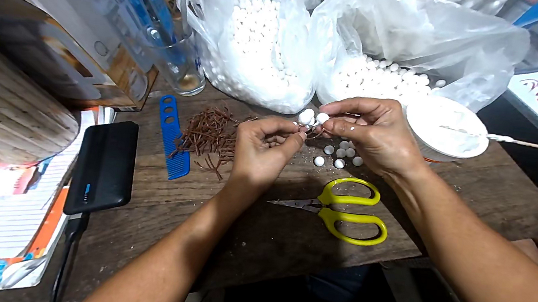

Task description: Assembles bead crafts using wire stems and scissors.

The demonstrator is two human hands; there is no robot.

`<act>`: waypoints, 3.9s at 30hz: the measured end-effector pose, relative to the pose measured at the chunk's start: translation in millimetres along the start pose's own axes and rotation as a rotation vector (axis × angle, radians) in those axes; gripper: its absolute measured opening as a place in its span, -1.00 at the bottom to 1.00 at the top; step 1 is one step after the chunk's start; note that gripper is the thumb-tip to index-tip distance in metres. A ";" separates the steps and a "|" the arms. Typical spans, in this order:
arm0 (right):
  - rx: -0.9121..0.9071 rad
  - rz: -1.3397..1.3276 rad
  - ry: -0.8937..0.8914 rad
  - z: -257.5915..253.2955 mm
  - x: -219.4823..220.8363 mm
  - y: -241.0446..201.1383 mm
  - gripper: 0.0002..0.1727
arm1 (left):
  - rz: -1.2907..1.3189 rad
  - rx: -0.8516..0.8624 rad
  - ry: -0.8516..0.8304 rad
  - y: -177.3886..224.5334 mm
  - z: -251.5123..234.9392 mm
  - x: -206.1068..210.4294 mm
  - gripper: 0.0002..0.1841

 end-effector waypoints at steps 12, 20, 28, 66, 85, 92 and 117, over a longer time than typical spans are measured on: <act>0.007 -0.004 -0.006 0.6 -0.7 0.2 -0.73 | -0.028 0.009 -0.019 4.8 1.1 0.3 -0.91; 0.006 0.004 -0.011 0.7 -0.6 1.1 -0.74 | -0.010 0.025 0.007 0.3 0.4 1.1 -0.93; -0.035 0.050 -0.019 0.4 0.4 0.3 -0.73 | -0.068 0.077 -0.002 1.5 2.5 2.7 -0.94; -0.177 0.239 -0.032 5.5 7.9 -10.9 -0.81 | -0.150 0.139 -0.017 4.5 3.8 2.9 -0.94; -0.103 0.269 -0.011 16.4 32.3 -24.4 -0.92 | 0.498 -0.270 0.077 -10.6 -5.7 3.0 -0.75; -0.857 0.771 0.400 51.4 -22.0 -121.9 -0.87 | 0.405 -0.247 0.041 -12.7 -4.0 4.3 -0.76; -0.457 0.807 0.066 30.3 -27.6 -93.1 -0.62 | 0.192 -0.261 0.186 -8.7 -10.2 -22.8 -0.81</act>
Point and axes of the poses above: each hand's wrist, its own z-axis away from the middle knuckle, its own x-axis out of the palm, y = z × x, the point moved 6 cm from there along -z, towards the middle knuckle, and after that the axes turned 9 degrees about z, right-handed, at the moved point
